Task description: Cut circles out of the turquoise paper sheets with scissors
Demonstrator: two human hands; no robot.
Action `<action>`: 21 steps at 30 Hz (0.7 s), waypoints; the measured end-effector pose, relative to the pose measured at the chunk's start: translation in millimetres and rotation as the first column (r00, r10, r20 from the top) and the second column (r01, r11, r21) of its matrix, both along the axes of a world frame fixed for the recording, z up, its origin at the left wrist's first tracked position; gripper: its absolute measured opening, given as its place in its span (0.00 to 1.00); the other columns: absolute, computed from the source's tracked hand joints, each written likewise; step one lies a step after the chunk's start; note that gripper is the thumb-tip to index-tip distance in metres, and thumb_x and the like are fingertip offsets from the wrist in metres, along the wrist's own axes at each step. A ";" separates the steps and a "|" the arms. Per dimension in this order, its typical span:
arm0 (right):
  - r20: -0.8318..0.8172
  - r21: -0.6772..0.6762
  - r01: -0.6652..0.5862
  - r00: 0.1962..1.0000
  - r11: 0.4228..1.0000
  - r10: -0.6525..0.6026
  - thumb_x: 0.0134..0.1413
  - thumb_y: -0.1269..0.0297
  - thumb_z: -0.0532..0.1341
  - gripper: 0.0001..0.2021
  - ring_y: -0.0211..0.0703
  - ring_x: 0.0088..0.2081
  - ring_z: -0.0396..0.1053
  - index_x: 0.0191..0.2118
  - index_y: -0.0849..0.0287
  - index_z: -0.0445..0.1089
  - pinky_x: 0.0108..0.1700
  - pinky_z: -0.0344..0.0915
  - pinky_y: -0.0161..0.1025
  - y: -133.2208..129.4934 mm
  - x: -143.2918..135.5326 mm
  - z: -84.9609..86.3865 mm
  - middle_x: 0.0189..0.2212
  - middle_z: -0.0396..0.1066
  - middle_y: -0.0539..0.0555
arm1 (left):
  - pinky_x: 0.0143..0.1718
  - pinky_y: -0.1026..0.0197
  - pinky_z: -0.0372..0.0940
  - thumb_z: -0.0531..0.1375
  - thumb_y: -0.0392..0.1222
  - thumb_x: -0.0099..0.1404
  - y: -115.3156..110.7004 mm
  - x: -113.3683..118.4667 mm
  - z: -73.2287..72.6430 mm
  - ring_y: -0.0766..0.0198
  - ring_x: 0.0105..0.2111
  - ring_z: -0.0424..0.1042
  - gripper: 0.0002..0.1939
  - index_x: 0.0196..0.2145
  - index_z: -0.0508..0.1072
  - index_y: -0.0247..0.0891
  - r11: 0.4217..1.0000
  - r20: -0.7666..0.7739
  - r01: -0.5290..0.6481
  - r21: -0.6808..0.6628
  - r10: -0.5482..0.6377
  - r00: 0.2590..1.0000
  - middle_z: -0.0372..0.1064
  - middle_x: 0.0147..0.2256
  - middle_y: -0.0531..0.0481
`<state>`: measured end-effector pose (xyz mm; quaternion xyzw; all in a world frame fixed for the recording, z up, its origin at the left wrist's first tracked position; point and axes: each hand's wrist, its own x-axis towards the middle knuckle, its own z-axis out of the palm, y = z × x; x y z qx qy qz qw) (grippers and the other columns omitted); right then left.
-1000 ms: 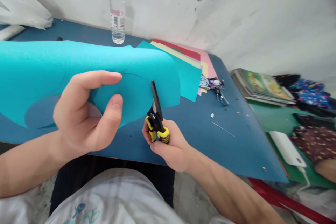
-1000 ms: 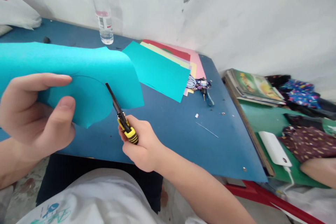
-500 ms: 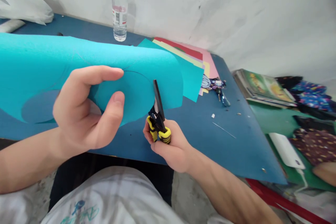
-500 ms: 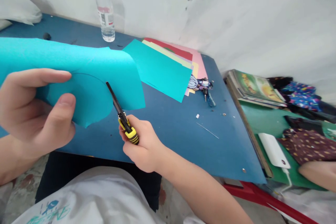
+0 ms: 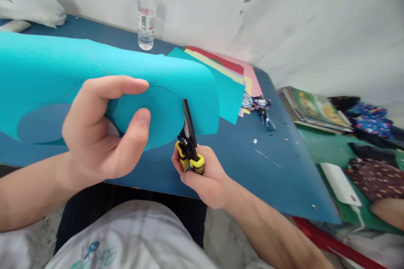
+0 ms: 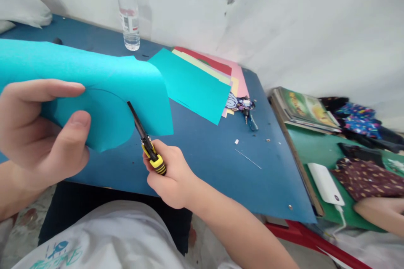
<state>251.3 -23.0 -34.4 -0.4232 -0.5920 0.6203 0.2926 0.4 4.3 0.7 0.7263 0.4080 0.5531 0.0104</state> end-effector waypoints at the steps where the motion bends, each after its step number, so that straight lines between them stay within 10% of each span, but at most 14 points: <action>1: 0.005 -0.009 0.009 1.000 1.000 -0.009 0.47 0.73 0.66 0.09 0.42 0.28 0.58 0.32 0.51 0.70 0.33 0.56 0.43 -0.3 -0.1 0.3 0.27 0.66 0.44 | 0.58 0.38 0.84 0.60 0.49 0.88 0.2 0.0 0.2 0.45 0.56 0.85 0.18 0.69 0.81 0.52 1.000 0.001 -0.002 0.001 0.002 1.000 0.82 0.59 0.51; 21: 0.004 -0.017 -0.009 1.000 1.000 0.009 0.51 0.69 0.66 0.07 0.44 0.31 0.63 0.36 0.51 0.70 0.33 0.62 0.43 2.4 7.2 -10.5 0.31 0.70 0.48 | 0.58 0.49 0.86 0.72 0.40 0.82 10.3 4.7 6.7 0.54 0.54 0.88 0.13 0.61 0.85 0.45 0.992 0.059 0.120 -0.044 -0.117 0.991 0.88 0.57 0.54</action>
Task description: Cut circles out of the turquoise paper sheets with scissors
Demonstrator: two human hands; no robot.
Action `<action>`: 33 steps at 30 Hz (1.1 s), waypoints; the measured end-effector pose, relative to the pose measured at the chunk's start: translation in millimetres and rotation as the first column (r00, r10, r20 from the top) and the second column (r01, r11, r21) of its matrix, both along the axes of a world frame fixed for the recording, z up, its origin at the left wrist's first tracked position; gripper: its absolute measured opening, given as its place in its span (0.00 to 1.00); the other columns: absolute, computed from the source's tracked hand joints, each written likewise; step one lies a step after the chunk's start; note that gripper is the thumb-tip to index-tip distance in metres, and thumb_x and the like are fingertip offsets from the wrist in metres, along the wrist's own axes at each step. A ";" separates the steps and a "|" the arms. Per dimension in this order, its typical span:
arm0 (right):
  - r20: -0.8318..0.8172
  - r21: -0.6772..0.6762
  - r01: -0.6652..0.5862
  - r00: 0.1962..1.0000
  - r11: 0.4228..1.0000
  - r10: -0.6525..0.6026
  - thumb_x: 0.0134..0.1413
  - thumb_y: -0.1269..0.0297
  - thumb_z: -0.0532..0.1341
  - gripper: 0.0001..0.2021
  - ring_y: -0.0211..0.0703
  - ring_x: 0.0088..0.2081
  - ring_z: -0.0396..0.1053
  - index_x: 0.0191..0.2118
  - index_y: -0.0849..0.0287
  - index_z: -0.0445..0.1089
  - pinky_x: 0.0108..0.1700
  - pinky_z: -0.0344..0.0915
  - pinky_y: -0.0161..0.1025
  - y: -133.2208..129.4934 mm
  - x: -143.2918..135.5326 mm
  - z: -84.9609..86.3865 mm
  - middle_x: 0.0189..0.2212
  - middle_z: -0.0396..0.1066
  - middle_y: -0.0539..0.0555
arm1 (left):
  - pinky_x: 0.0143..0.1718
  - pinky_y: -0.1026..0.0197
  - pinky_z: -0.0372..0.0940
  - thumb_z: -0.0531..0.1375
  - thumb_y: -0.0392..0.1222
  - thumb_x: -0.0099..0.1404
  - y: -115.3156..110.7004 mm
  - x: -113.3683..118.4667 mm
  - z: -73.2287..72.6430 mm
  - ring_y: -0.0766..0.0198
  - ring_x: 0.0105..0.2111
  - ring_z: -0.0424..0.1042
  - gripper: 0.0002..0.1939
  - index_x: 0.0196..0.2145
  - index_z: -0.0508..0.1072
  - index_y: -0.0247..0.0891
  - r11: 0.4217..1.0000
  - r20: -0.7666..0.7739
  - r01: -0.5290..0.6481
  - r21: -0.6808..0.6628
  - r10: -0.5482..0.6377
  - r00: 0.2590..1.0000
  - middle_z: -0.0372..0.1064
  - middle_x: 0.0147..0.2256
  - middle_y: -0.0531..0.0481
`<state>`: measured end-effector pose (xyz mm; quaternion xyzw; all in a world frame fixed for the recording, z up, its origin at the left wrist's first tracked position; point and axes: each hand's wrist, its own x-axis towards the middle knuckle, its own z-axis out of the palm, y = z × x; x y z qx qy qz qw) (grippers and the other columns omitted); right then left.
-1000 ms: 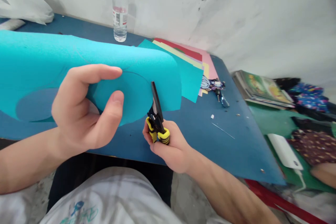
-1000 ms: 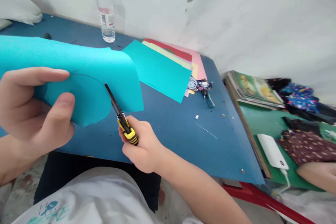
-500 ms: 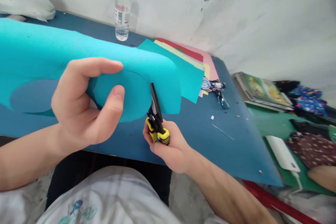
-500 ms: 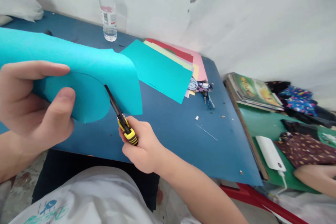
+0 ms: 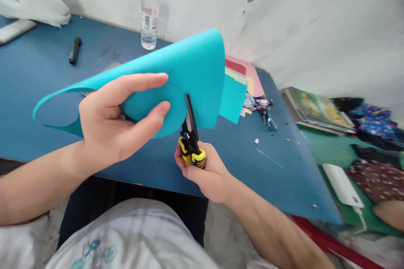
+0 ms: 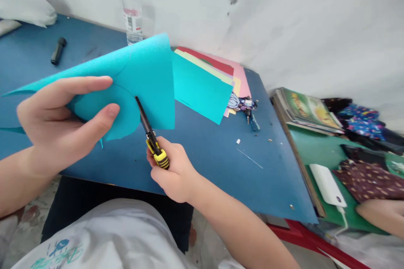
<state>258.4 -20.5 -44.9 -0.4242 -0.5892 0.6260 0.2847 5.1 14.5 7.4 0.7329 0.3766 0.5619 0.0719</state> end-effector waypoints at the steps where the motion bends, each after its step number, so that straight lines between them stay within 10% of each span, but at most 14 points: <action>1: 0.006 -0.007 0.001 1.000 1.000 -0.001 0.50 0.69 0.66 0.07 0.44 0.31 0.63 0.36 0.51 0.70 0.33 0.62 0.43 0.1 0.0 0.7 0.31 0.70 0.48 | 0.57 0.49 0.87 0.73 0.40 0.81 1.4 0.6 -0.7 0.53 0.54 0.89 0.14 0.61 0.86 0.47 1.000 0.022 0.010 0.015 -0.010 1.000 0.88 0.57 0.55; 11: -0.035 -0.015 0.021 0.999 1.000 -0.022 0.49 0.69 0.66 0.09 0.44 0.31 0.63 0.38 0.51 0.72 0.32 0.61 0.42 0.0 1.1 -2.1 0.32 0.71 0.48 | 0.52 0.47 0.93 0.74 0.55 0.80 21.3 6.3 -10.6 0.47 0.53 0.91 0.17 0.63 0.86 0.58 0.981 0.117 0.106 0.164 -0.126 0.985 0.89 0.56 0.56; 33: -0.065 0.147 0.005 0.998 0.989 0.005 0.47 0.79 0.66 0.16 0.44 0.35 0.63 0.40 0.52 0.72 0.37 0.61 0.43 5.2 -1.1 5.4 0.34 0.71 0.45 | 0.63 0.50 0.90 0.72 0.31 0.78 10.0 -3.8 -8.4 0.50 0.61 0.88 0.30 0.68 0.81 0.63 0.976 0.031 0.216 -0.001 -0.216 0.976 0.83 0.64 0.67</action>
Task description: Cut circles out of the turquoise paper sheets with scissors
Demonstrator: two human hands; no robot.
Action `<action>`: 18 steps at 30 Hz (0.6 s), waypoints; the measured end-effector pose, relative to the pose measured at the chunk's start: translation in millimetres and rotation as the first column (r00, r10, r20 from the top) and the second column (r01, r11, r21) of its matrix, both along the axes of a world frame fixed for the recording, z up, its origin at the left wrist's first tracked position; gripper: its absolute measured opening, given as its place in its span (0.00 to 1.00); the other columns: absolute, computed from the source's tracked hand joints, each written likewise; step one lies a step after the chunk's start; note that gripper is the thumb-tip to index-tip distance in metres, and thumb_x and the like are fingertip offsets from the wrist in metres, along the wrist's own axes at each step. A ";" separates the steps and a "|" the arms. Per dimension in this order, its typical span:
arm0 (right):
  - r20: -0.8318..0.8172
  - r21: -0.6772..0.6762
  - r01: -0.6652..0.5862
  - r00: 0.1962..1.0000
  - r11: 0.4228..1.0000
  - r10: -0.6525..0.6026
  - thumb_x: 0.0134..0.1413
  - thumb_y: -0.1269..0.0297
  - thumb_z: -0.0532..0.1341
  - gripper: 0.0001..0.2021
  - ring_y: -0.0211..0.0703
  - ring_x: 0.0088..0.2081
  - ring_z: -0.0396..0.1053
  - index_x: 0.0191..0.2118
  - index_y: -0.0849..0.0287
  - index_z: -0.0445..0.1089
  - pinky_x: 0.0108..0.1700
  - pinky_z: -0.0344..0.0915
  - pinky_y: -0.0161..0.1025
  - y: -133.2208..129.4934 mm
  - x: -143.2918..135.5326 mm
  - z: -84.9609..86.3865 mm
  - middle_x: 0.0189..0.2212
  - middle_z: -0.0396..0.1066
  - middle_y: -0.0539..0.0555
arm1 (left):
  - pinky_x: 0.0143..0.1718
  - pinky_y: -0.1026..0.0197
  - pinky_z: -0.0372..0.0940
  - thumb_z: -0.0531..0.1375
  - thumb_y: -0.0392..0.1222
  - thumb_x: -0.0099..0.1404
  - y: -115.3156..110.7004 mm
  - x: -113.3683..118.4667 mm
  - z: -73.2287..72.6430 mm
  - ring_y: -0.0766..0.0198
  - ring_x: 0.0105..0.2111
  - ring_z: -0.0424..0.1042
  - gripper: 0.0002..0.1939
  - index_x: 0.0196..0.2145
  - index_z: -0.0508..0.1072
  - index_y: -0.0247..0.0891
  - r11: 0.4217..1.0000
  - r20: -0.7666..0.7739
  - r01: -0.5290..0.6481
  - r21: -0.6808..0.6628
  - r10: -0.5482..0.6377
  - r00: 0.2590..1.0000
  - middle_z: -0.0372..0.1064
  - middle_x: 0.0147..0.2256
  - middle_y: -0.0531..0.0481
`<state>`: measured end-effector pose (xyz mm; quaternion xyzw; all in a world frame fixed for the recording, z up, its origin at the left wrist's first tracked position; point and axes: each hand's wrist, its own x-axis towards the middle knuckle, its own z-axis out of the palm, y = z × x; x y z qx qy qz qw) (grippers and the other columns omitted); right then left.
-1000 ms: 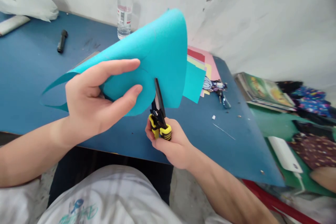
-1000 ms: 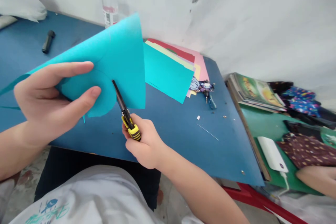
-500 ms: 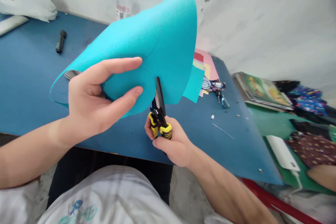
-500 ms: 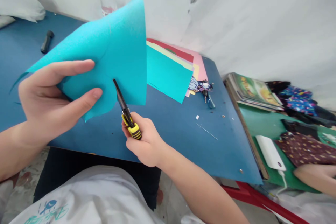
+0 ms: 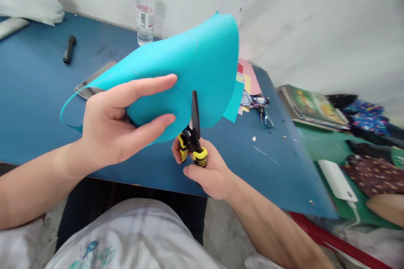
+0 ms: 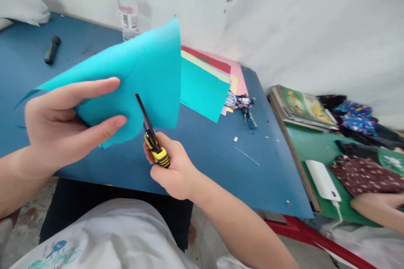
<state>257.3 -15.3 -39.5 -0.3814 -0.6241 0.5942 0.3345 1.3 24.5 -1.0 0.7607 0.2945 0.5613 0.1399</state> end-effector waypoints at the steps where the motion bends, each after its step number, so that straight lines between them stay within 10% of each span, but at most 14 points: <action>1: 0.000 0.008 -0.002 1.000 1.000 0.002 0.47 0.79 0.65 0.16 0.44 0.35 0.64 0.40 0.52 0.72 0.38 0.62 0.43 0.2 0.0 -0.3 0.35 0.71 0.45 | 0.63 0.52 0.90 0.71 0.30 0.78 -0.6 -0.8 0.5 0.51 0.61 0.88 0.31 0.68 0.81 0.63 1.000 -0.007 -0.003 -0.003 0.003 1.000 0.83 0.64 0.68; 12: -0.044 0.020 0.006 0.999 1.000 -0.005 0.47 0.79 0.65 0.18 0.46 0.38 0.68 0.43 0.52 0.74 0.43 0.66 0.44 0.0 -1.0 -2.9 0.36 0.74 0.46 | 0.60 0.38 0.92 0.89 0.56 0.59 -1.8 4.2 9.1 0.34 0.66 0.84 0.48 0.72 0.77 0.67 1.000 -0.128 -0.010 0.004 0.011 0.992 0.86 0.60 0.60; 18: -0.024 0.018 0.017 1.000 1.000 -0.017 0.46 0.79 0.66 0.17 0.46 0.38 0.68 0.41 0.52 0.74 0.43 0.66 0.45 -0.7 -0.4 -1.7 0.36 0.74 0.47 | 0.58 0.42 0.93 0.87 0.52 0.63 -0.3 4.3 7.5 0.37 0.64 0.86 0.41 0.69 0.79 0.65 1.000 -0.125 0.015 -0.001 -0.015 0.992 0.86 0.60 0.61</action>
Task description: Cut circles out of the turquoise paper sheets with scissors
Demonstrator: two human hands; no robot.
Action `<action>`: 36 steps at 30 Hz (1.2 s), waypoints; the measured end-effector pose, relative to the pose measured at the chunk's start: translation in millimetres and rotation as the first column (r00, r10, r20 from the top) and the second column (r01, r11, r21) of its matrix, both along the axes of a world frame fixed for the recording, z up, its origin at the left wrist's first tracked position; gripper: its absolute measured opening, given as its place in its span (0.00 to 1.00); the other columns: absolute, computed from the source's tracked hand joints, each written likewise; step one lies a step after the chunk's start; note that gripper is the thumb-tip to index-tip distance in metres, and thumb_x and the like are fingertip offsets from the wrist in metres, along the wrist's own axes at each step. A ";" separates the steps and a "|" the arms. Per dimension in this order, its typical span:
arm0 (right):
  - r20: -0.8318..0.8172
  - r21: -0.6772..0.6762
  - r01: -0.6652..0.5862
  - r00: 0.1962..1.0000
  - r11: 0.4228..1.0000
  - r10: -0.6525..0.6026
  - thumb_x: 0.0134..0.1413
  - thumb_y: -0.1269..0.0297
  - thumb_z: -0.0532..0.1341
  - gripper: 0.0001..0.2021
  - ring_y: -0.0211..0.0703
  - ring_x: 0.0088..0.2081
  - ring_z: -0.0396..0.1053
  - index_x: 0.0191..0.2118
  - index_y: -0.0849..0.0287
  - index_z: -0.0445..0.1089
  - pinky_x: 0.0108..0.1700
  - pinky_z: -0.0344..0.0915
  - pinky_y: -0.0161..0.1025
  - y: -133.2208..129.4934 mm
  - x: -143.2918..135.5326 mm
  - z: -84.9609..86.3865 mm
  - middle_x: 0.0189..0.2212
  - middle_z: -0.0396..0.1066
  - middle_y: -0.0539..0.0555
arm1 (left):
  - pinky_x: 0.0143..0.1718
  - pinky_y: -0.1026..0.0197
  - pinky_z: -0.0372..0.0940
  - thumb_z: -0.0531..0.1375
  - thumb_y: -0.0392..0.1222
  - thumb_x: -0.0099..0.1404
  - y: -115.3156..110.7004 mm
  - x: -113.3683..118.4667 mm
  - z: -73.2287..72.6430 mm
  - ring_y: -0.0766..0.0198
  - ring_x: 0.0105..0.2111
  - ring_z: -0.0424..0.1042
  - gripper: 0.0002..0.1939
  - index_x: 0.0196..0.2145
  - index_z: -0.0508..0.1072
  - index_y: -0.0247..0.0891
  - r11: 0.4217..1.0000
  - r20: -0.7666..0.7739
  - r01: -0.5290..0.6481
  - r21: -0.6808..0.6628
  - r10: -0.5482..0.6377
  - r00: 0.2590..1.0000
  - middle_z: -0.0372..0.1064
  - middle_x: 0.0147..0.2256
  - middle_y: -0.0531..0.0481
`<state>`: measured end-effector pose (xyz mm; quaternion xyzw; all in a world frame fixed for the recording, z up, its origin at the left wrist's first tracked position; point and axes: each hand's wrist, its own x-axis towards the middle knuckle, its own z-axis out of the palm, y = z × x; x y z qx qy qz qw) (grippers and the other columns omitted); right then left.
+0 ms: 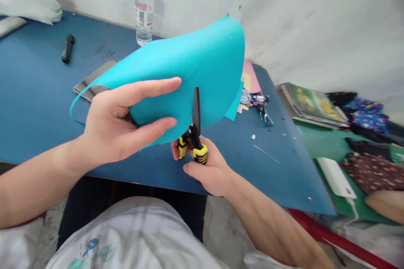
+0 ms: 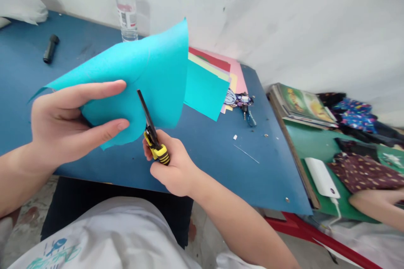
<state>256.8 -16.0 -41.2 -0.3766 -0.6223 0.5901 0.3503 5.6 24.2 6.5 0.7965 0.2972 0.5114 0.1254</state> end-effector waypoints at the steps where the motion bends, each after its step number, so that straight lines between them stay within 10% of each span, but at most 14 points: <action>1: 0.004 -0.002 0.003 1.000 1.000 -0.003 0.46 0.79 0.66 0.17 0.47 0.39 0.69 0.41 0.52 0.74 0.44 0.66 0.45 -0.1 0.2 -0.2 0.36 0.75 0.47 | 0.56 0.44 0.93 0.85 0.49 0.67 0.5 -0.7 -1.3 0.40 0.62 0.87 0.37 0.69 0.79 0.65 1.000 0.009 0.005 -0.004 -0.005 1.000 0.86 0.60 0.61; 6: 0.026 -0.017 0.009 1.000 1.000 -0.009 0.47 0.78 0.66 0.17 0.47 0.39 0.69 0.41 0.51 0.74 0.43 0.66 0.45 -0.5 0.3 0.8 0.36 0.75 0.46 | 0.57 0.54 0.92 0.71 0.29 0.77 2.0 -4.2 -5.6 0.50 0.57 0.90 0.32 0.69 0.80 0.62 0.999 0.057 0.035 -0.025 -0.034 0.998 0.84 0.63 0.66; 16: 0.048 -0.027 0.023 0.999 0.999 -0.022 0.46 0.77 0.66 0.16 0.47 0.37 0.68 0.40 0.51 0.74 0.41 0.66 0.44 -1.3 0.4 4.1 0.35 0.74 0.46 | 0.65 0.54 0.88 0.72 0.28 0.77 1.6 -6.8 -5.1 0.50 0.62 0.88 0.34 0.72 0.78 0.61 1.000 0.028 0.029 -0.002 -0.029 0.999 0.82 0.66 0.64; 22: 0.030 -0.036 0.022 0.999 0.999 -0.021 0.46 0.77 0.66 0.16 0.46 0.36 0.67 0.41 0.51 0.73 0.39 0.66 0.43 -0.4 -0.4 4.3 0.35 0.74 0.46 | 0.55 0.54 0.92 0.73 0.63 0.79 19.3 -1.1 -15.5 0.47 0.52 0.92 0.31 0.71 0.80 0.48 0.962 0.090 0.026 0.273 -0.052 0.995 0.86 0.61 0.56; 36: 0.081 -0.058 0.034 0.996 0.998 -0.030 0.45 0.76 0.67 0.15 0.47 0.37 0.70 0.39 0.51 0.74 0.41 0.68 0.44 1.9 -1.4 7.5 0.34 0.75 0.47 | 0.48 0.59 0.92 0.74 0.61 0.76 16.0 3.1 -18.1 0.50 0.47 0.92 0.29 0.68 0.84 0.50 0.969 0.132 -0.064 0.241 0.032 0.991 0.87 0.58 0.59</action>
